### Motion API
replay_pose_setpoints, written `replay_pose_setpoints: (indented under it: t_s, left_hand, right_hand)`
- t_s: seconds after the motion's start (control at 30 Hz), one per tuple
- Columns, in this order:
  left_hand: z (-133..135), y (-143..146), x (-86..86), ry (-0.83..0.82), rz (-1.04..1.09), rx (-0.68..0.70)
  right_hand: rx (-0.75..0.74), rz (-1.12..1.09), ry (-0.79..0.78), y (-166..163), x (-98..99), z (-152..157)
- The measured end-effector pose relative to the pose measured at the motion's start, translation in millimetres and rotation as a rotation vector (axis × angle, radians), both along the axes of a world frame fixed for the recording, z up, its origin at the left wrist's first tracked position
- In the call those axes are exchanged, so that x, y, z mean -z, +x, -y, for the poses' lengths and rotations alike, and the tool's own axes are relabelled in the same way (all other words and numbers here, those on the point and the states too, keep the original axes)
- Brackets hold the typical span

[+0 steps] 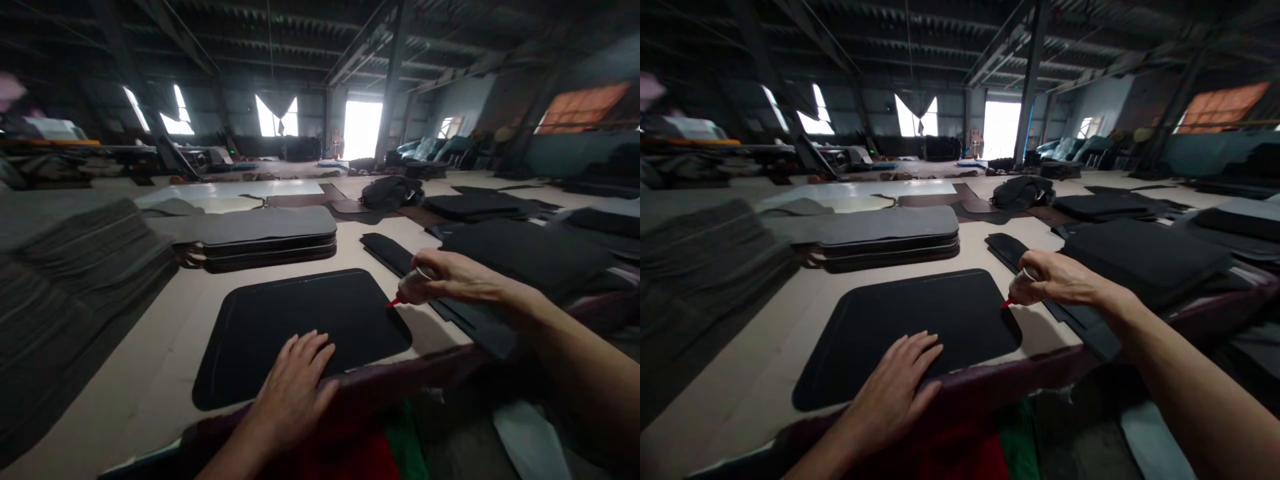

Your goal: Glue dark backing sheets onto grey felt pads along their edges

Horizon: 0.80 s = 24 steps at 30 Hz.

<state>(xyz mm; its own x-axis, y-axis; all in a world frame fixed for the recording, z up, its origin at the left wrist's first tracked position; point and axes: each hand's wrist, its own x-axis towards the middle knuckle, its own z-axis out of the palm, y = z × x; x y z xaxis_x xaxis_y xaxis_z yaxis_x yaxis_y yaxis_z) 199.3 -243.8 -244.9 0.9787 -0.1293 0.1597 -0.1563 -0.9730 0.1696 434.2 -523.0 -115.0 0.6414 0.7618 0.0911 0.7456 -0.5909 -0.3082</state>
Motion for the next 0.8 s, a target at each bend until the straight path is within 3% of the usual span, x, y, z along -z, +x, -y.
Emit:
replay_pose_setpoints:
  t_s: [0.2, 0.4, 0.6, 0.8]
  left_hand:
    - [-2, 1, 5.3, 0.008, 0.043, 0.018]
    - [-1, 1, 7.3, 0.002, 0.046, 0.014]
    - [3, 1, 3.5, -0.035, 0.039, 0.000]
    - [3, 1, 3.1, -0.096, 0.038, 0.009]
  right_hand:
    - [0.048, -0.096, 0.052, -44, 5.9, 36]
    - [0.113, -0.095, 0.122, -75, 11.8, 47]
    - [0.139, -0.190, 0.184, -78, 22.3, 50]
    - [0.036, -0.243, 0.217, -72, 31.9, 30]
